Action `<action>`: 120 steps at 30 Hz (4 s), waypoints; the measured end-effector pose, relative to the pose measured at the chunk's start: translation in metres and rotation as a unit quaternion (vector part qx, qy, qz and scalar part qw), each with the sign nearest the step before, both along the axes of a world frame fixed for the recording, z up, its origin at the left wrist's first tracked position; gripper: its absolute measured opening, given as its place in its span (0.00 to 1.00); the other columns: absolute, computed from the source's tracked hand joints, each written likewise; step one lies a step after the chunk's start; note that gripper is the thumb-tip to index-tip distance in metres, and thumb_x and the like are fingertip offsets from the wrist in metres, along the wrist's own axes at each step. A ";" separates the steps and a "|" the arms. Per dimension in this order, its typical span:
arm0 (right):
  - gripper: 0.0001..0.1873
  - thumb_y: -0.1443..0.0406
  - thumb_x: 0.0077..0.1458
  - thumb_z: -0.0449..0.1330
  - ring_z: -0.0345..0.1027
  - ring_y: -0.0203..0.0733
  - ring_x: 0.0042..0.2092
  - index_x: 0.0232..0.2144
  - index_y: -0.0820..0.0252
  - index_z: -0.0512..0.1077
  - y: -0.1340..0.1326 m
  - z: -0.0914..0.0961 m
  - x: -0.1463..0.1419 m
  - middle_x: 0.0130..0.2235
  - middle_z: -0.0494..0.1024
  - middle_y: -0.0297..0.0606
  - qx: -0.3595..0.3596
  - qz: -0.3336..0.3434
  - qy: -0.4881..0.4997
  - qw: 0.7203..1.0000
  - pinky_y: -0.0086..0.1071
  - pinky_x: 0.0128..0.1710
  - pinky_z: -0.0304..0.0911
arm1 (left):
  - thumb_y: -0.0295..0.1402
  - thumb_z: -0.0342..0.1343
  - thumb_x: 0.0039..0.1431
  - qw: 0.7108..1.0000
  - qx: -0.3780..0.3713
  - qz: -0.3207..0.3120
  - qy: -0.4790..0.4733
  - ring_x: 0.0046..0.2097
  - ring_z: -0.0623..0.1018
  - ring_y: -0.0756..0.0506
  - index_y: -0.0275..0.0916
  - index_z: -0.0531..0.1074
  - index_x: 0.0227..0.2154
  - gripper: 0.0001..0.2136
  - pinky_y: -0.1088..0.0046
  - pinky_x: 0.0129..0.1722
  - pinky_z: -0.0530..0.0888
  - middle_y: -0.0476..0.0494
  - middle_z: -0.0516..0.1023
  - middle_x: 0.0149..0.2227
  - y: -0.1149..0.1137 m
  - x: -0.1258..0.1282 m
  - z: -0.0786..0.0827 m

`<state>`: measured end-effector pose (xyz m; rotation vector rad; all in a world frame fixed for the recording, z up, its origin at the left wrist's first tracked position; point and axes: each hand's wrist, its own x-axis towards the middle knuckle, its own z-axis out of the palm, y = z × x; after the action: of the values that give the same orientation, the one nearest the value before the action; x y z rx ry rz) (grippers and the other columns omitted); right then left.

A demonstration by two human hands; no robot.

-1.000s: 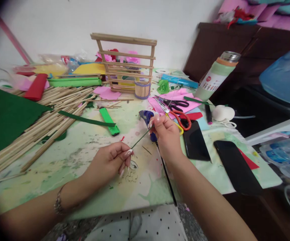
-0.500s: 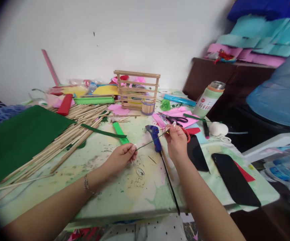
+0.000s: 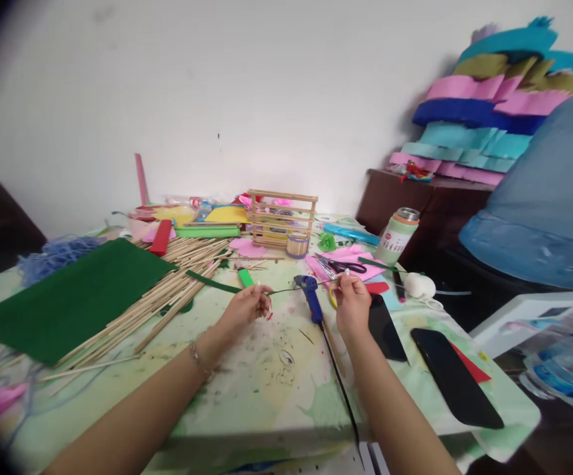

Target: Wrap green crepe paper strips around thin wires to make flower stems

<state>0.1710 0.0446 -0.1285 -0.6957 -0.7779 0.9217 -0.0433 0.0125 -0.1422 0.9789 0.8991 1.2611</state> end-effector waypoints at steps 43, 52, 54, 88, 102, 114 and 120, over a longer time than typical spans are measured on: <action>0.13 0.59 0.37 0.73 0.60 0.29 0.23 0.21 0.60 0.76 -0.138 -0.016 -0.087 0.22 0.73 0.32 -0.127 0.042 0.104 0.986 0.24 0.21 0.55 | 0.49 0.69 0.38 0.939 0.094 0.282 -0.174 0.27 0.80 0.48 0.36 0.71 0.26 0.22 0.73 0.30 0.77 0.48 0.79 0.22 -0.090 -0.029 0.020; 0.14 0.56 0.39 0.72 0.57 0.27 0.21 0.22 0.59 0.75 -0.140 -0.016 -0.090 0.23 0.74 0.32 -0.109 0.021 0.092 0.989 0.25 0.21 0.52 | 0.44 0.69 0.43 0.972 0.041 0.185 -0.140 0.31 0.80 0.49 0.35 0.74 0.30 0.18 0.74 0.34 0.75 0.44 0.82 0.30 -0.100 0.003 0.013; 0.15 0.56 0.38 0.72 0.57 0.28 0.21 0.22 0.59 0.75 -0.142 -0.015 -0.088 0.22 0.73 0.32 -0.113 0.018 0.089 0.989 0.26 0.21 0.52 | 0.45 0.69 0.43 0.979 0.036 0.158 -0.124 0.31 0.79 0.48 0.34 0.74 0.28 0.18 0.74 0.34 0.74 0.43 0.81 0.30 -0.101 0.011 0.010; 0.23 0.48 0.36 0.71 0.53 0.27 0.18 0.18 0.64 0.75 -0.160 -0.016 -0.073 0.15 0.68 0.33 -0.218 0.295 -0.069 0.928 0.25 0.20 0.47 | 0.49 0.65 0.45 0.976 0.050 0.206 -0.044 0.27 0.77 0.49 0.35 0.73 0.24 0.19 0.75 0.31 0.70 0.44 0.80 0.26 -0.094 -0.016 0.012; 0.26 0.44 0.51 0.58 0.59 0.35 0.25 0.25 0.59 0.79 -0.151 -0.012 -0.047 0.21 0.72 0.36 -0.163 0.130 -0.177 0.962 0.31 0.27 0.56 | 0.50 0.61 0.49 0.985 0.054 0.097 0.133 0.20 0.64 0.54 0.36 0.69 0.21 0.20 0.79 0.22 0.61 0.51 0.69 0.17 -0.112 -0.033 0.029; 0.10 0.57 0.50 0.66 0.67 0.37 0.37 0.23 0.55 0.79 -0.117 0.008 -0.069 0.29 0.74 0.34 -0.009 0.094 -0.160 0.983 0.30 0.36 0.58 | 0.30 0.58 0.56 0.875 0.184 0.016 0.447 0.33 0.74 0.45 0.38 0.75 0.21 0.09 0.68 0.38 0.66 0.47 0.78 0.25 -0.114 -0.016 0.015; 0.15 0.54 0.46 0.68 0.55 0.29 0.21 0.28 0.61 0.80 -0.120 0.005 -0.035 0.15 0.64 0.29 -0.070 0.045 -0.022 0.996 0.27 0.23 0.50 | 0.29 0.60 0.54 0.845 0.208 0.093 0.485 0.34 0.77 0.43 0.41 0.79 0.21 0.08 0.66 0.39 0.69 0.46 0.80 0.26 -0.104 -0.053 0.010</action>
<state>0.1357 -0.0753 -0.1233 -0.8103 -0.7949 1.0525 -0.0964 -0.0916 -0.1325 2.0077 1.5473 1.1065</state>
